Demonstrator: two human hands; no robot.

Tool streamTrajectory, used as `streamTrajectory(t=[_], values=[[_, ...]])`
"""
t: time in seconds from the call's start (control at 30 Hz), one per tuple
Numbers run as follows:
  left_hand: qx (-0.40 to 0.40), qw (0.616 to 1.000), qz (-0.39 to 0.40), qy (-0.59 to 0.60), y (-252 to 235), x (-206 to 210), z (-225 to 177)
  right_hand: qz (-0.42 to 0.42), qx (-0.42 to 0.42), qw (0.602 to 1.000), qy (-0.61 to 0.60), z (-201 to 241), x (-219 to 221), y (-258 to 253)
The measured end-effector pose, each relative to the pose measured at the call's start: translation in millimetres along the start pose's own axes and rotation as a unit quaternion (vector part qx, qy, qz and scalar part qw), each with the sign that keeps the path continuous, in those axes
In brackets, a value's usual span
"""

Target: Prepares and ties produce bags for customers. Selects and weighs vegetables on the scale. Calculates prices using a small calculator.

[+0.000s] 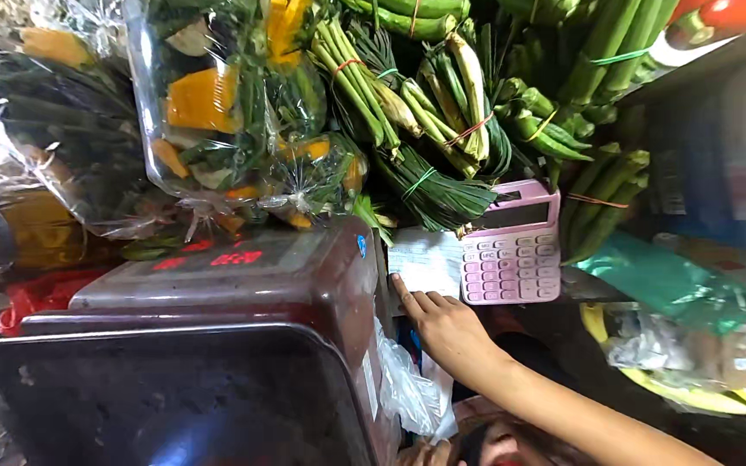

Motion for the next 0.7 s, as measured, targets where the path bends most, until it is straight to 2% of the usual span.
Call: streamTrajectory(t=[0.1, 0.23, 0.47, 0.57, 0.7], values=[[-0.056, 0.998, 0.030, -0.021, -19, -11, -21, -0.018, -0.003, 1.000, -0.010, 3, -8, 3], [0.006, 1.000, 0.004, 0.003, 1, 1, 0, -0.021, 0.005, 1.000, -0.010, 6, -10, 8], [-0.040, 0.998, 0.052, -0.006, -4, -6, -11, -0.005, 0.022, 1.000, -0.006, 4, -5, 7], [-0.031, 0.999, -0.028, -0.015, -5, 0, -11, -0.009, 0.020, 1.000, -0.012, 5, -6, 7], [-0.041, 0.999, 0.010, -0.003, -24, -14, -25, -0.012, 0.009, 1.000, -0.020, 10, -10, 13]])
Point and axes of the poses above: each hand's wrist, its own y-axis away from the middle knuckle, its own x-axis out of the palm, z = x × y, the point moved 3 cm from there along -y, towards the middle knuckle, and after that the axes turned 2 degrees about y, right-handed, at the moved point
